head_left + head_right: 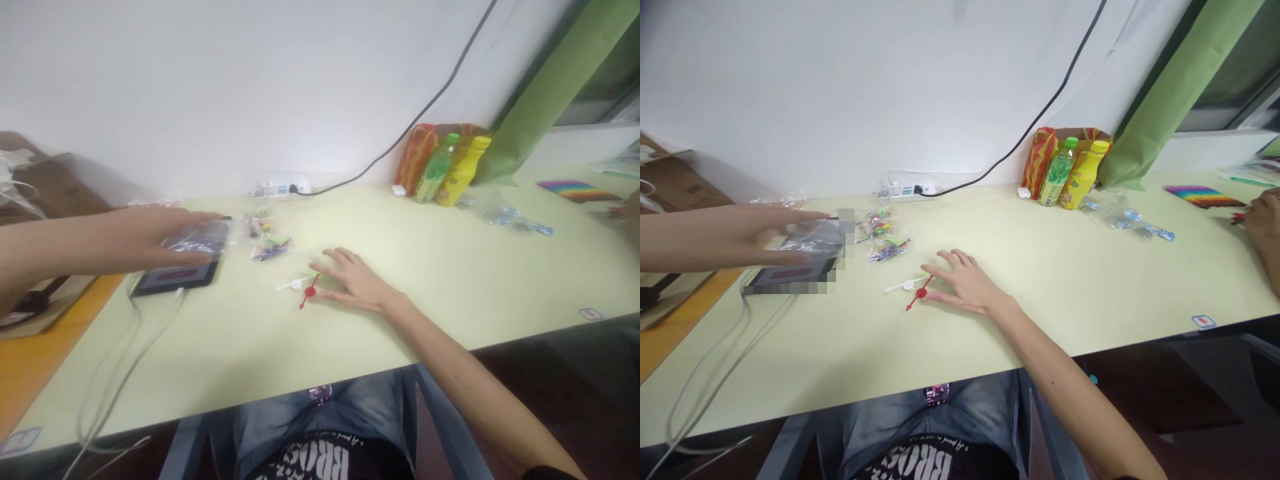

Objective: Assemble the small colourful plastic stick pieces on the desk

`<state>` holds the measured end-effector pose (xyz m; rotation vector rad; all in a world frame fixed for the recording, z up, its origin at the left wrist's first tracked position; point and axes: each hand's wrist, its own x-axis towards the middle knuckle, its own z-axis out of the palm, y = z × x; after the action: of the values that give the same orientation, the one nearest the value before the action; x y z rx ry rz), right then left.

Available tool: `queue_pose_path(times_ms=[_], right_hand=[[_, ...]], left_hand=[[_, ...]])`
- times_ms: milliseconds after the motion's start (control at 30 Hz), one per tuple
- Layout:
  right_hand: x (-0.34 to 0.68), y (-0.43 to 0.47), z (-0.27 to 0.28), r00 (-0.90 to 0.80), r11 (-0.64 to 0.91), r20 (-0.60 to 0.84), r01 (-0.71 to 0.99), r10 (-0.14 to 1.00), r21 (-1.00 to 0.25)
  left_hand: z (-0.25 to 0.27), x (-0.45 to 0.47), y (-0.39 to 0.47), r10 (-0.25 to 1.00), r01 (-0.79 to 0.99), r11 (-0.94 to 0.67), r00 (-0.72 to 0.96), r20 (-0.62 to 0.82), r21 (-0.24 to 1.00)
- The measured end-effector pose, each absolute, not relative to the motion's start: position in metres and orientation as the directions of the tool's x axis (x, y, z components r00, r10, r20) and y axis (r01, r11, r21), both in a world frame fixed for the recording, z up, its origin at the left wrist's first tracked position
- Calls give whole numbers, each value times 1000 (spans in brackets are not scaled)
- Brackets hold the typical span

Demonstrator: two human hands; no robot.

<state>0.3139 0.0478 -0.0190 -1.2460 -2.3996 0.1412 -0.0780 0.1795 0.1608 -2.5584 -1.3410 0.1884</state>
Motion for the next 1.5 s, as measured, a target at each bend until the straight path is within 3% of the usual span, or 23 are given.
queue_pose_path(times_ms=[67,200,333,500,600,967,1200,1367,1500], right_hand=[[303,44,-17,-577,644,301,733,760,-221],[290,39,-14,-662,708,262,687,702,-161],[291,35,-12,-693,735,246,656,677,-175],[294,35,-11,-714,760,261,598,649,-255],[293,37,-11,-699,747,268,590,663,-306],[293,42,-15,-654,693,270,565,707,-448],[299,44,-18,-619,676,301,558,725,-481],[305,45,-15,-579,648,310,579,754,-495],[307,44,-16,-554,640,330,588,764,-495]], left_hand=[[146,-63,178,753,738,-656,655,-68,-155],[94,-7,175,782,780,-622,623,-10,-60],[38,39,174,823,835,-551,542,-173,-5],[-7,58,170,771,777,-629,629,105,-30],[-21,56,177,766,778,-628,619,173,-3],[-29,58,218,767,784,-610,548,333,114],[-15,45,177,583,619,-763,533,613,188],[-12,28,137,484,378,-875,682,548,302],[-11,19,118,454,321,-884,760,465,338]])
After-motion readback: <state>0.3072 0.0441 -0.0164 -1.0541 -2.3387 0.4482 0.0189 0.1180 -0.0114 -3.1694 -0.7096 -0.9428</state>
